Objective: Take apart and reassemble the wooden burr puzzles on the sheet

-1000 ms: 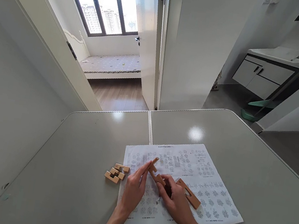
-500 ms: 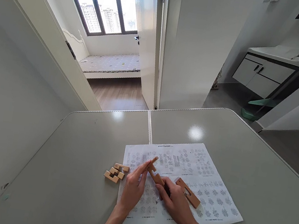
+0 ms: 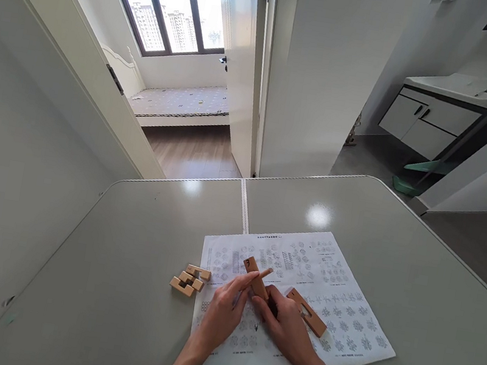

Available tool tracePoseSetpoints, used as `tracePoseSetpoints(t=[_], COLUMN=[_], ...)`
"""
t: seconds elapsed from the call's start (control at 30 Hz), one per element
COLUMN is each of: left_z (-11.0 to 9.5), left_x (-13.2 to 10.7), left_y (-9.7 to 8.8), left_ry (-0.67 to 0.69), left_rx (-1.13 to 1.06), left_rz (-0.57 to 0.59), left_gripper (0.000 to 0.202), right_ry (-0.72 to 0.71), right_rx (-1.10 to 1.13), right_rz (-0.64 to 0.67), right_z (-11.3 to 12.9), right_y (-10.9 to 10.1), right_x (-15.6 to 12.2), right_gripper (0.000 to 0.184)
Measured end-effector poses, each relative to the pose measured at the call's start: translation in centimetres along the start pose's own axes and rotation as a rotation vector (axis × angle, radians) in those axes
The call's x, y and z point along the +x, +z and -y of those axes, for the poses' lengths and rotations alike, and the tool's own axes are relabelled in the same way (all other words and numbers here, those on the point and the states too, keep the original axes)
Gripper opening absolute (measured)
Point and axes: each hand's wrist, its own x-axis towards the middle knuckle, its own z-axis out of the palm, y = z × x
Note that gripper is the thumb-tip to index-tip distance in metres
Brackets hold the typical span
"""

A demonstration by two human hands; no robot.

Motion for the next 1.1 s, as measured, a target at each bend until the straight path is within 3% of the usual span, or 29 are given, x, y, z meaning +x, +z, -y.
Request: tracePoseSetpoints(t=[0.43, 0.7, 0.9, 1.1], left_z=[-0.72, -0.31, -0.88, -1.00], left_x=[0.29, 0.26, 0.19, 0.03], left_y=[-0.60, -0.43, -0.51, -0.48], left_ry=[-0.128, -0.105, -0.081, -0.078], left_rx=[-0.171, -0.163, -0.198, -0.123], left_rz=[0.038, 0.013, 0.110, 0.123], left_gripper=[0.025, 0.017, 0.022, 0.038], right_ry=[-0.035, -0.043, 0.006, -0.006], right_rx=[-0.038, -0.033, 0.030, -0.003], right_rz=[0.010, 0.021, 0.029, 0.000], right_z=[0.16, 0.13, 0.70, 0.45], right_y=[-0.11, -0.24, -0.57, -0.41], right_x=[-0.22, -0.06, 0.24, 0.10], right_gripper=[0.032, 0.030, 0.033, 0.036])
